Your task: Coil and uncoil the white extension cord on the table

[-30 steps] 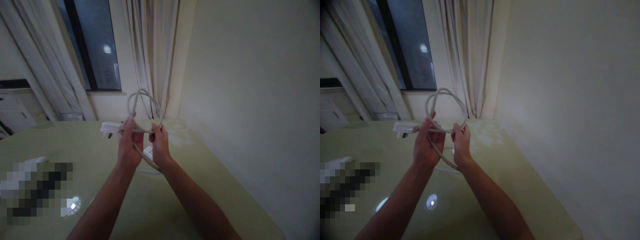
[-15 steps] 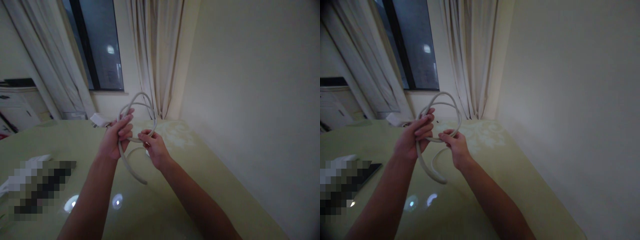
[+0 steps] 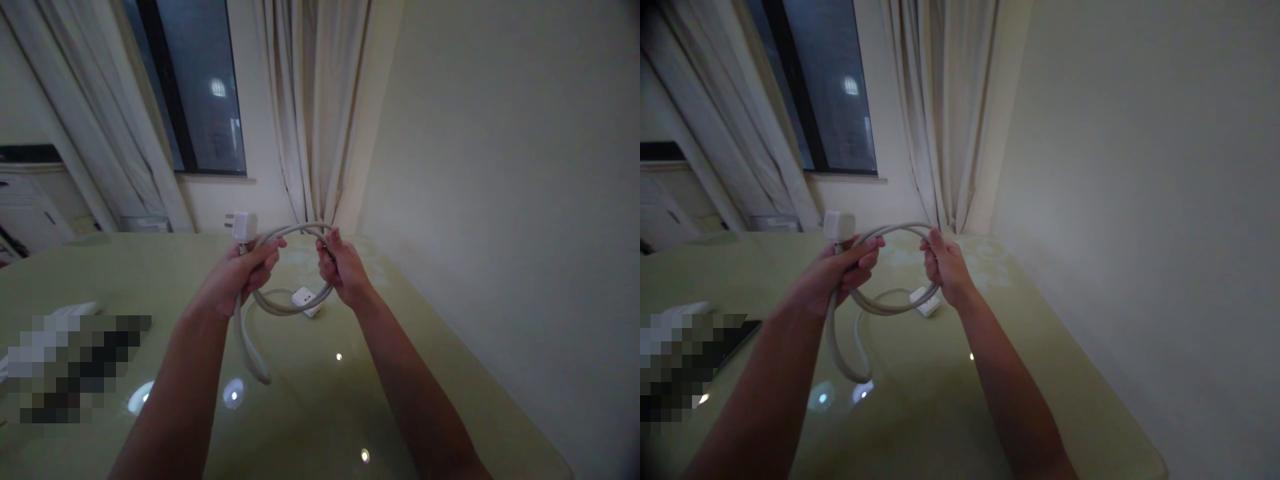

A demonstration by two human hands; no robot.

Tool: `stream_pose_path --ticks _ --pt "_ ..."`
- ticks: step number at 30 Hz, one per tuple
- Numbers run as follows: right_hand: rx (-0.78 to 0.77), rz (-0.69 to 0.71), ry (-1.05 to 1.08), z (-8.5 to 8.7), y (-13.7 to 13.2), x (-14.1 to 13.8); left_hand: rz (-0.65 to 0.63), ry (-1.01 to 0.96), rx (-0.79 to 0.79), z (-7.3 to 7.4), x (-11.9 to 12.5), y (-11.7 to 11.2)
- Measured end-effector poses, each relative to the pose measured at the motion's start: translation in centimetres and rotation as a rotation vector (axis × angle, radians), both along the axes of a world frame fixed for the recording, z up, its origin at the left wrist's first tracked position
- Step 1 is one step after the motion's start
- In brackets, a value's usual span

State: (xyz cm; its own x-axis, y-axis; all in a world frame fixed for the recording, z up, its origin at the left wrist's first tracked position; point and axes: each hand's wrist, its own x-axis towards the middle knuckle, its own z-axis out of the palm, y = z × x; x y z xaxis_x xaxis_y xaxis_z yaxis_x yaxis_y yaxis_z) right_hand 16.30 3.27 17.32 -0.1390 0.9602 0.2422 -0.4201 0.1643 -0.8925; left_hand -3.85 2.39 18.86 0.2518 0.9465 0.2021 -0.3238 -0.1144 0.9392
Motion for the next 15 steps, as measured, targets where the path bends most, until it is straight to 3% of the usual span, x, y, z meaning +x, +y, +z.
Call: stream_pose_path --ticks 3,8,12,15 --pt "-0.086 0.038 0.116 0.3 0.0 -0.6 0.054 -0.027 0.041 0.0 0.8 0.2" --pt "-0.177 -0.150 0.357 0.4 0.4 -0.7 0.070 0.058 0.001 -0.4 1.1 0.5" --pt "-0.188 -0.226 0.446 0.1 0.7 0.0 -0.009 0.086 -0.104 -0.9 1.4 0.8" --pt "-0.169 -0.260 0.486 0.1 0.8 0.4 -0.078 -0.047 -0.216 -1.0 2.1 0.9"
